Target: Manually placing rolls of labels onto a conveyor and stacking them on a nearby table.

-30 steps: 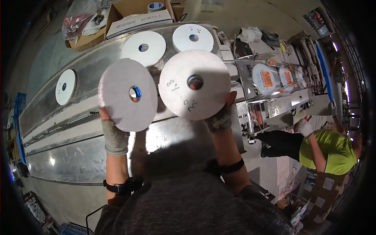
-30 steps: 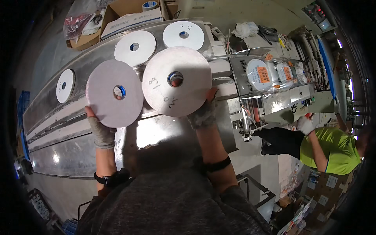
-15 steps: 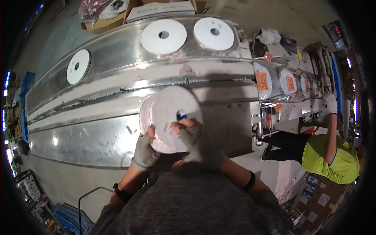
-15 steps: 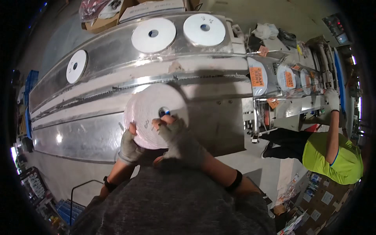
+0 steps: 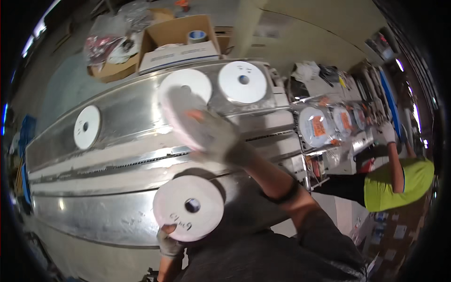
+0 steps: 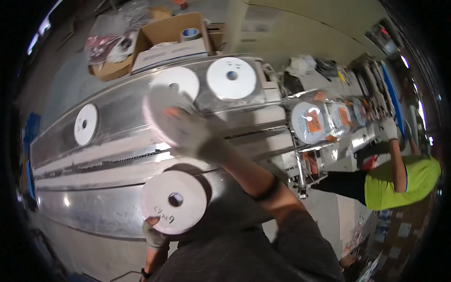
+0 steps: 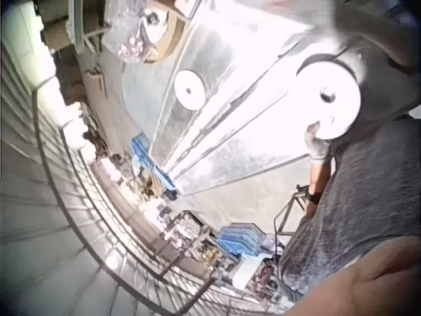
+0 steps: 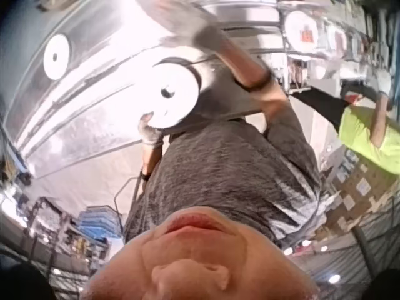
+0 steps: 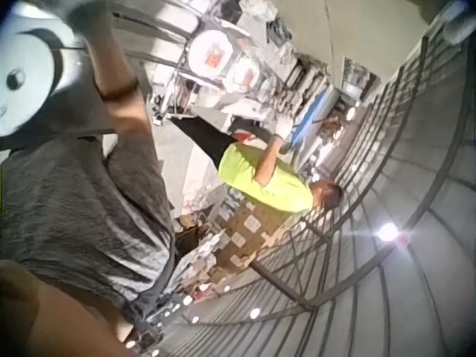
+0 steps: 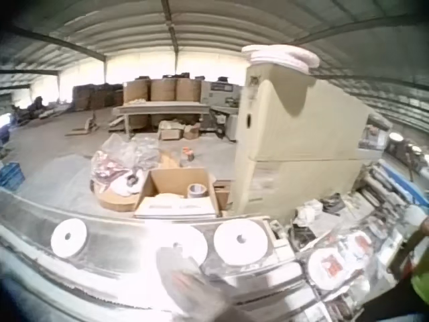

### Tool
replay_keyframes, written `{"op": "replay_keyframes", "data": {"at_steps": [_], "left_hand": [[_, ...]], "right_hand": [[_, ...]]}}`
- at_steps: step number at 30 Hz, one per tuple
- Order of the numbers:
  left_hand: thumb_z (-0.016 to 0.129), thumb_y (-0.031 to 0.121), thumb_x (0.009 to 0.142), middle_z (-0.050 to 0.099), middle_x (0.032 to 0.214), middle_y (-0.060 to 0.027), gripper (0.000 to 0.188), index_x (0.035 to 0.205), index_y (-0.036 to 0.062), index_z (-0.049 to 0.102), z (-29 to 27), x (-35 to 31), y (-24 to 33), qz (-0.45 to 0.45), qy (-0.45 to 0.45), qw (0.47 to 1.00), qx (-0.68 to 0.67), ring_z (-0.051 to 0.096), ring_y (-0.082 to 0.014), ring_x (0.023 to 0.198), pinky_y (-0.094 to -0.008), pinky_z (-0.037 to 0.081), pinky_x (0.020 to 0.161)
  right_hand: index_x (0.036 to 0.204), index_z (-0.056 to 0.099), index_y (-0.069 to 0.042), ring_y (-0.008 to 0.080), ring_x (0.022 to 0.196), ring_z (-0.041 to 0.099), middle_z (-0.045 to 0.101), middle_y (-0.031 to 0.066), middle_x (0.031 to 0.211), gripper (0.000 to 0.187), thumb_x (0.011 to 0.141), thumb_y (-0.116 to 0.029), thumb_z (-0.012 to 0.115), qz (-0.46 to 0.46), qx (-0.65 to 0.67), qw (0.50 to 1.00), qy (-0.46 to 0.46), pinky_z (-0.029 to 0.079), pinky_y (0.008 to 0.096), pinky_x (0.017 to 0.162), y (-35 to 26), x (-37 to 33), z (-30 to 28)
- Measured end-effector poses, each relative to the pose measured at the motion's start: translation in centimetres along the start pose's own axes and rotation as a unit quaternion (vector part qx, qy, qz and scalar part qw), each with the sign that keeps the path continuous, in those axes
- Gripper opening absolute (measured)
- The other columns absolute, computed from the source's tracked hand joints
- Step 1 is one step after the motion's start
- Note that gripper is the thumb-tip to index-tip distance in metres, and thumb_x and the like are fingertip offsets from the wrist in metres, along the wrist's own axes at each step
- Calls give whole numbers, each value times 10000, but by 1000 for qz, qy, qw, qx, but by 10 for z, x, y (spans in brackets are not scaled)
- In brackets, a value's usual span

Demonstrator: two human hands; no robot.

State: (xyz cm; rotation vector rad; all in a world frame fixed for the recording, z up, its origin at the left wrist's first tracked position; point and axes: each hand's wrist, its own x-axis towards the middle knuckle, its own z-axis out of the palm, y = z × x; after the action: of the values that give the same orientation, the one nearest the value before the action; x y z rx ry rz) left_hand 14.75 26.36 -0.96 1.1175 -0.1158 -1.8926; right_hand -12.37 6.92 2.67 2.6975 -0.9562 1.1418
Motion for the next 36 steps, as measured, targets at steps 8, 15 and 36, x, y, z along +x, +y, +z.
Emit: {"op": "replay_keyframes", "data": {"at_steps": [8,15,36], "left_hand": [[642,291,781,437,1407,-185,707,1394,28,407,-189,15,-5,-72,62,995,-41,431,-352,1290,-502,354,1081],[620,92,690,610,1155,-154,622,1286,-33,495,-59,-3,-9,101,13,930,352,607,-288,1050,-403,506,906],[668,227,814,546,1310,-159,679,1385,-16,393,31,31,33,149,-147,978,7,550,-311,1193,-448,447,1030]], "right_hand": [[1366,466,-69,370,1280,415,457,189,1384,808,712,-459,736,328,-103,894,-285,261,581,1067,47,90,166],[1322,531,-166,279,1172,484,576,90,1246,732,722,-543,714,309,-190,905,-222,347,513,916,71,51,109],[1271,536,-15,131,879,589,612,96,1041,470,870,-224,665,572,303,762,16,509,280,736,-102,-56,16]]}}
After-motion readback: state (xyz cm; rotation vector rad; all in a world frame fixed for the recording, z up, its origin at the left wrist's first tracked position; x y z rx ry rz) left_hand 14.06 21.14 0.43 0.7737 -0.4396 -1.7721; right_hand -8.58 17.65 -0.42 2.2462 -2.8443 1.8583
